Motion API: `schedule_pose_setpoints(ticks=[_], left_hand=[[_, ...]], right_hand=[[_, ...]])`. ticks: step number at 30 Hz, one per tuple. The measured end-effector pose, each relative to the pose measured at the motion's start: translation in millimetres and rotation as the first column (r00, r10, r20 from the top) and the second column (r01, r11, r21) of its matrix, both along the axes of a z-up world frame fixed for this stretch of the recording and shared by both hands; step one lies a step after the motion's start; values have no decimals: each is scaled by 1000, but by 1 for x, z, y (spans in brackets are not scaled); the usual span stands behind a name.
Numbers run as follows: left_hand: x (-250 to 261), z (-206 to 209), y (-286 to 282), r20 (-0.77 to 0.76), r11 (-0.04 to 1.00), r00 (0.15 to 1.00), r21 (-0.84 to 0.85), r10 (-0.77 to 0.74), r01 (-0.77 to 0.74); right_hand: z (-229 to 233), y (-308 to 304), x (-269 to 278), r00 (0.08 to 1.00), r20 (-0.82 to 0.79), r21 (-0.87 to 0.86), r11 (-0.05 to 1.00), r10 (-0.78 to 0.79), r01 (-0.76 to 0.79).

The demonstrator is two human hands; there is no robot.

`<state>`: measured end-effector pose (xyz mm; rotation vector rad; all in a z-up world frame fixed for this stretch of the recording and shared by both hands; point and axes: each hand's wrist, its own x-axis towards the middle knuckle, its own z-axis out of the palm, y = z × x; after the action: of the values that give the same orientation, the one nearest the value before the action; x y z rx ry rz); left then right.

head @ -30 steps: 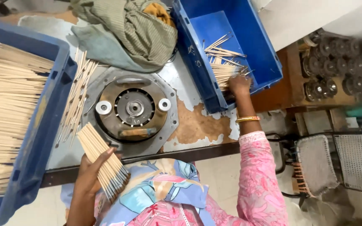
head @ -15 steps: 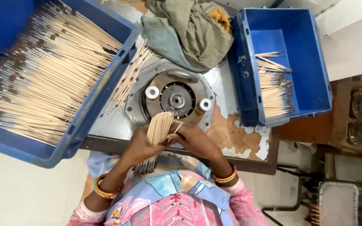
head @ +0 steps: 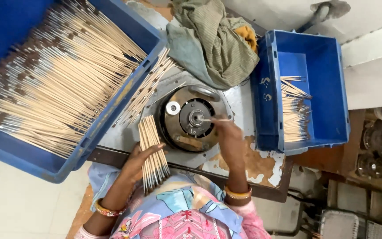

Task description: Feeding raw sticks into a processing machine and sorting sticks between blue bins in a manufacturing setting.

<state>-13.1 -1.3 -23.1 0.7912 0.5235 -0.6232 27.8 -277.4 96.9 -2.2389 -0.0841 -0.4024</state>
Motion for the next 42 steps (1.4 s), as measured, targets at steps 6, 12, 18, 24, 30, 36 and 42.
schedule_pose_setpoints(ticks=[6,12,18,24,30,36,42], left_hand=[[-4,-4,2,27,1000,1000,11,1,-1],[-5,4,7,97,991,990,94,-105,95],[10,49,4,449,871,802,461,-394,170],[27,52,-1,248,859,912,481,-327,177],[16,-1,10,6,971,988,190,-151,147],[5,-6,12,-82,944,983,276,-163,180],[16,66,-10,371,830,856,546,-361,114]], right_hand=[[-37,7,21,988,-155,-315,948,-10,-39],[-34,18,13,978,-205,-78,995,42,-59],[2,48,-24,884,-429,49,982,184,-181],[21,-2,-14,982,-120,-99,983,144,-157],[-33,-4,21,988,-156,-265,963,-2,-40],[-46,0,20,987,-23,-193,968,159,-160],[5,30,-13,902,-276,168,940,333,-296]])
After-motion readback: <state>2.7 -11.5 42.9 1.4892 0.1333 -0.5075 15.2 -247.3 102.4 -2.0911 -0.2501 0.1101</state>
